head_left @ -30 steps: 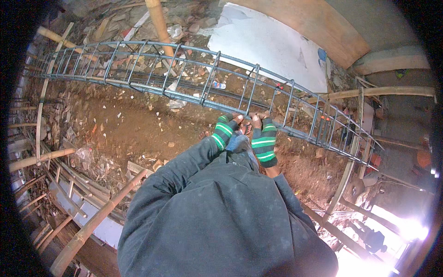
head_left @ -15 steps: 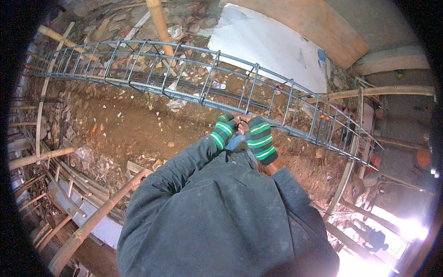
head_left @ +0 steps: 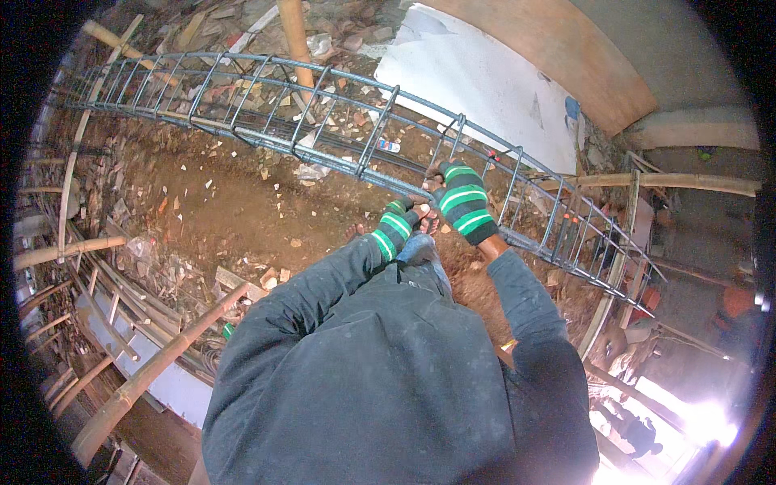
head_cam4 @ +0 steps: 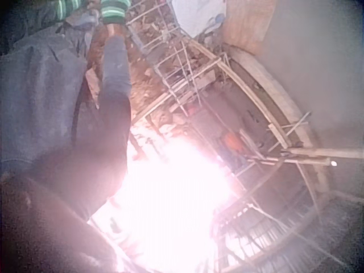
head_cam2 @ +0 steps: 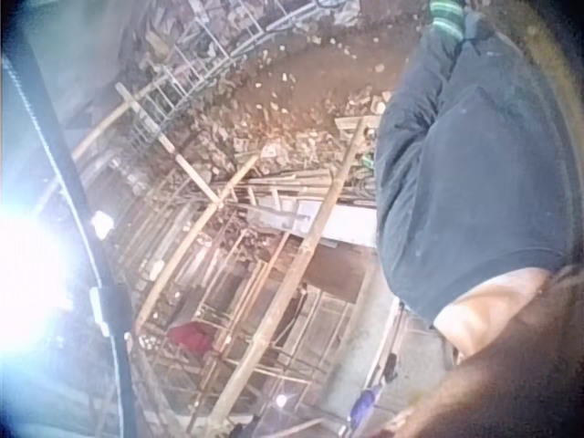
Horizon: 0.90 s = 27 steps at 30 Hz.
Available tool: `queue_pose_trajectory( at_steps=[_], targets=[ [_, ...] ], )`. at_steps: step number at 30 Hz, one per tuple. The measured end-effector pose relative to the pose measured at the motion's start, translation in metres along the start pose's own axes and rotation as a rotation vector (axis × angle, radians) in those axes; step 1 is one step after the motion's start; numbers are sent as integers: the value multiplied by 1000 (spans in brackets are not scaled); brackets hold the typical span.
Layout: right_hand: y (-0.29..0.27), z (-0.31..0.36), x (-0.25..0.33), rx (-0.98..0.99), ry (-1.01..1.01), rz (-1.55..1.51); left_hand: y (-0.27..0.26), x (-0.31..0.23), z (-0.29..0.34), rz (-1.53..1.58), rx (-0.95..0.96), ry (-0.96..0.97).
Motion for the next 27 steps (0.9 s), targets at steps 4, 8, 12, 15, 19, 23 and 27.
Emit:
queue_pose_trajectory(
  at_steps=[4, 8, 12, 15, 19, 23, 27],
  targets=[
    [6, -6, -3, 29, -195, 419, -3, 4, -3, -59, 2, -17],
    [7, -9, -4, 165, -246, 684, -4, 4, -5, -56, -74, -30],
    [0, -6, -2, 217, -254, 607, -13, 0, -10, -145, 9, -31],
    [-4, -6, -4, 228, -186, 446, -19, -1, -16, -48, 103, -16],
    [-7, -10, -11, 236, -112, 185, -30, -9, -24, -123, 192, -61],
    [-1, 8, -9, 84, -121, -33, -34, -15, -27, -270, 187, -50],
    [19, 58, -6, -434, -115, -432, -34, -18, -26, -360, 272, -28]
  ],
)
Point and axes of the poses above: each hand's wrist, its own z-axis away from the middle knuckle, its own y-axis out of the palm, x = y × z, the point moved 1 cm from there along -z, towards the middle knuckle, and after that the axes turned 12 degrees about -z, right-handed, at the moved point
